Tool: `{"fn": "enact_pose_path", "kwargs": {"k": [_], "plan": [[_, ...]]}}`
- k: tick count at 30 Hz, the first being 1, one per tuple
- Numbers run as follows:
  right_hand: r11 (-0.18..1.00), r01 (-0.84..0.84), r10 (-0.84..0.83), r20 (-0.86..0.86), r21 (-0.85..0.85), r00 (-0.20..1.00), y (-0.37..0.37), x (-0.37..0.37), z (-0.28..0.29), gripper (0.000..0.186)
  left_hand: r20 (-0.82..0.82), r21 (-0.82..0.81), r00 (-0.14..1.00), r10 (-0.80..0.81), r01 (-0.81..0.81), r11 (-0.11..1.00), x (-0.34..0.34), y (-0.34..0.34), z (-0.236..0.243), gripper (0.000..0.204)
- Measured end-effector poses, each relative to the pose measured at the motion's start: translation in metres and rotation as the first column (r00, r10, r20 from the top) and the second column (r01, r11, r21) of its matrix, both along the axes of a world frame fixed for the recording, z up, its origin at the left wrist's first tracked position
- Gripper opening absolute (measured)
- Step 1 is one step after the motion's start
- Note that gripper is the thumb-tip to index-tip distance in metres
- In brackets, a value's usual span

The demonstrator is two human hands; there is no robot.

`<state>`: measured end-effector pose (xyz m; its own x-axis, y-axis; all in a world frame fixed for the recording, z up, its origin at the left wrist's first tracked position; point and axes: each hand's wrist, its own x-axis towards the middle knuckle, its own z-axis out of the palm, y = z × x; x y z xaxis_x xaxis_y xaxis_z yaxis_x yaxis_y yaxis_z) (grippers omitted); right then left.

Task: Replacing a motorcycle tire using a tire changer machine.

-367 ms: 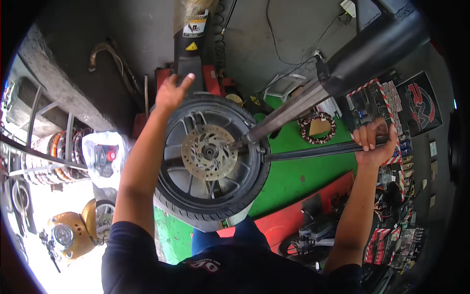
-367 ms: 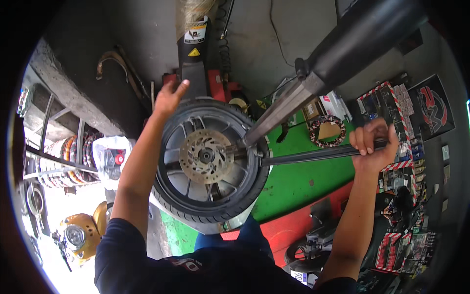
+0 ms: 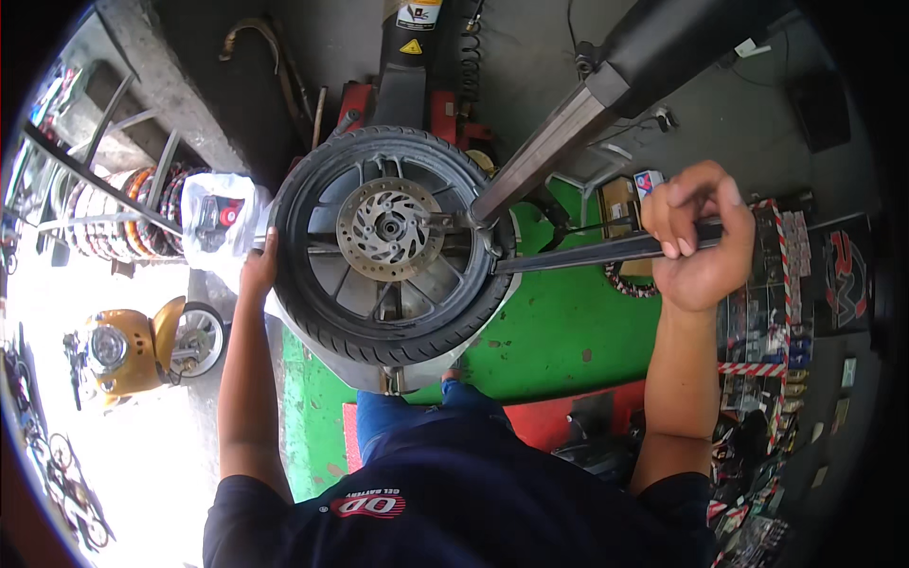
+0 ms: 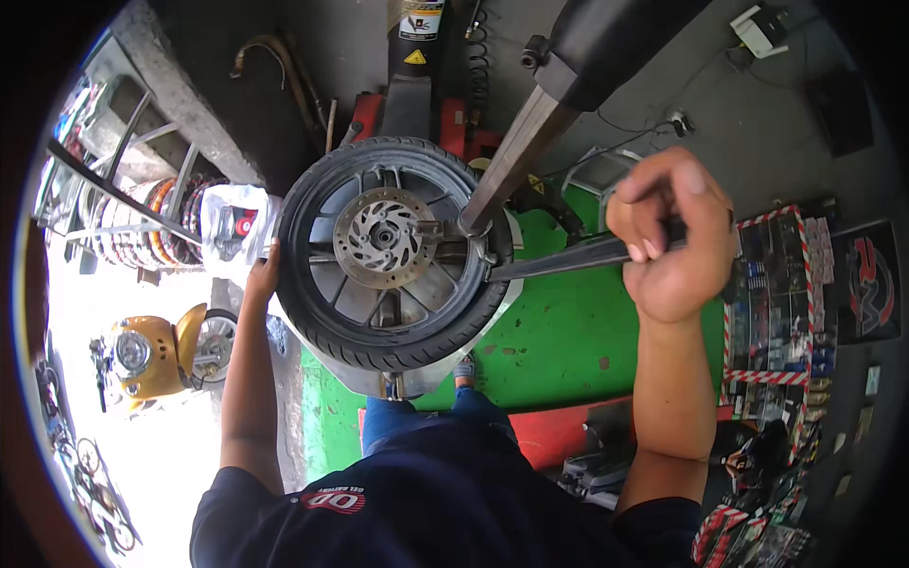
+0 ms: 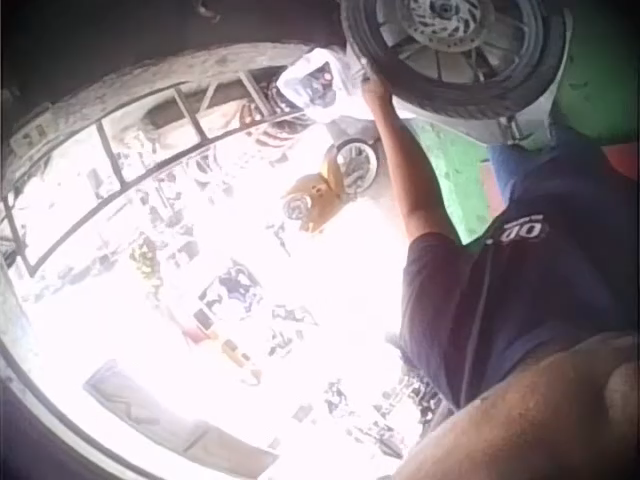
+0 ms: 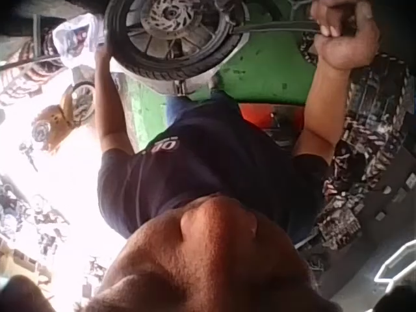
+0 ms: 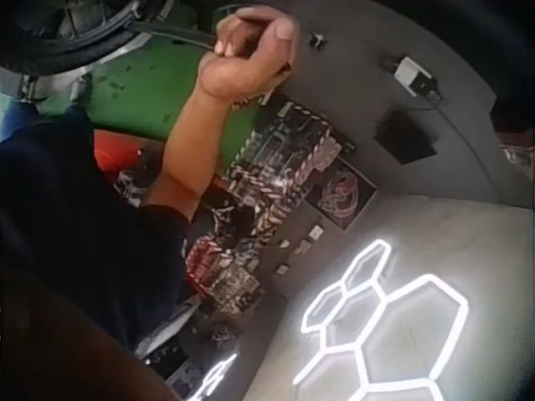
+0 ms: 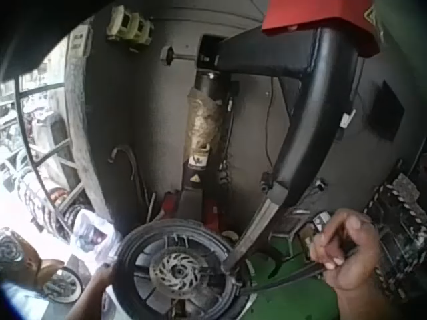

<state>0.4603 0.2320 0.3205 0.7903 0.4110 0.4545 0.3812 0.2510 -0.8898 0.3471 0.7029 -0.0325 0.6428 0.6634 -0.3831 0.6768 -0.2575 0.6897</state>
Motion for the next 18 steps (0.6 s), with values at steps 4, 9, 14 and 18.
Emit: {"fn": "enact_pose_path", "kwargs": {"k": [4,9,14,18], "plan": [[0.987,-0.136,0.149,0.172,-0.084,0.974,-0.020,-0.004,0.004,0.035,0.196,-0.408,0.944,0.265,-0.167,0.897,-0.012,-0.027,-0.024,0.098],[0.947,-0.321,0.311,0.238,0.001,0.920,-0.012,0.003,0.009,0.031,0.133,-0.291,0.940,0.313,-0.265,0.919,-0.006,-0.031,-0.020,0.108],[0.888,-0.174,0.306,0.266,-0.425,0.914,0.094,-0.001,0.009,0.037,0.067,-0.099,0.960,0.271,-0.264,0.959,-0.007,-0.025,-0.037,0.113],[0.869,-0.162,0.390,0.444,-0.468,0.806,0.184,-0.020,-0.010,0.032,0.123,0.035,0.981,0.152,-0.157,0.987,-0.004,-0.012,-0.059,0.114]]}}
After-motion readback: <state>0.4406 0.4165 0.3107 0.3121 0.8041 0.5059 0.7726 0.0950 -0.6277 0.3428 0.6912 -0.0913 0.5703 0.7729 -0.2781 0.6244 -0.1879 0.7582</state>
